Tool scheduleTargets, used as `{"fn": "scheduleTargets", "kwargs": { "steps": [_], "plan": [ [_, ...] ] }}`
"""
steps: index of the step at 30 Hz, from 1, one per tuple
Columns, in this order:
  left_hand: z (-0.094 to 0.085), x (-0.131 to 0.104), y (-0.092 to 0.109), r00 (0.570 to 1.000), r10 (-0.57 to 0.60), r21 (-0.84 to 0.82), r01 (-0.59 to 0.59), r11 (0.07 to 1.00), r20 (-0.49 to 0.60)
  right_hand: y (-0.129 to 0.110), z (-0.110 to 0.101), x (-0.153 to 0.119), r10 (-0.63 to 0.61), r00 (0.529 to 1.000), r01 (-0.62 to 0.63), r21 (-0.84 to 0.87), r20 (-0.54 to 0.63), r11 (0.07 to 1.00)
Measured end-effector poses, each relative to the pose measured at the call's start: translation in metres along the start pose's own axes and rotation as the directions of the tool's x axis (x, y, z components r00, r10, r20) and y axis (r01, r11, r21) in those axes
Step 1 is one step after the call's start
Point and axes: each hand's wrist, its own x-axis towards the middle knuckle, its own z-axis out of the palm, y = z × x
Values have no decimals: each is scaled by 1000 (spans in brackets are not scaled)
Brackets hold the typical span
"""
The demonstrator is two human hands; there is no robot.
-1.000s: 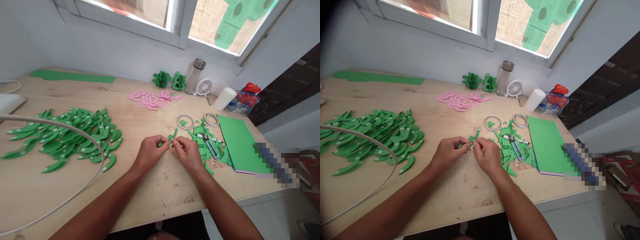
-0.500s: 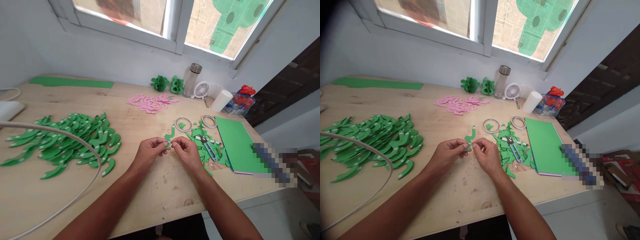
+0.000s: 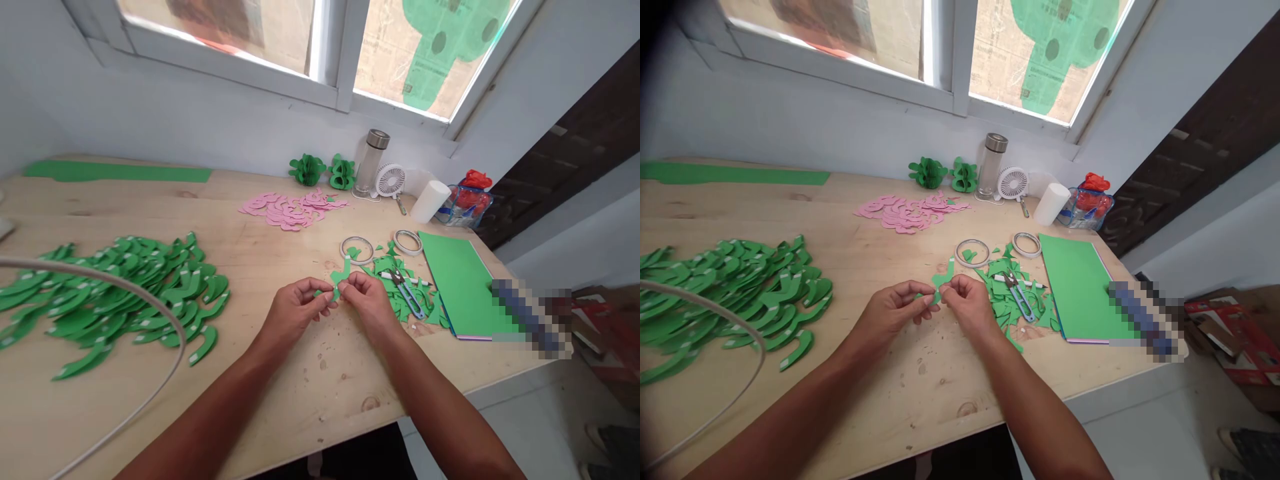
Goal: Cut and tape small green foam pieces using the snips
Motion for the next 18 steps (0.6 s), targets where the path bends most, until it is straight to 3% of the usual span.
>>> {"fn": "scheduleTargets", "kwargs": {
  "steps": [7,10,14,18],
  "plan": [
    [-4,-2,6,997,-52,38,50,998,61,-1,-1,2,-12,1000,12,37,5,999],
    [-7,-1,6,998,-53,12,52,999,23,-9,-8,0,-37,999,37,19,7,999],
    [-8,0,7,999,-42,-58,41,998,-25,-24,-40,1,-132,982,116,-123,-135,986],
    [-7,0,6,999,-52,-69,51,996,-8,-20,-90,11,-307,912,138,-499,-274,855]
  ]
}}
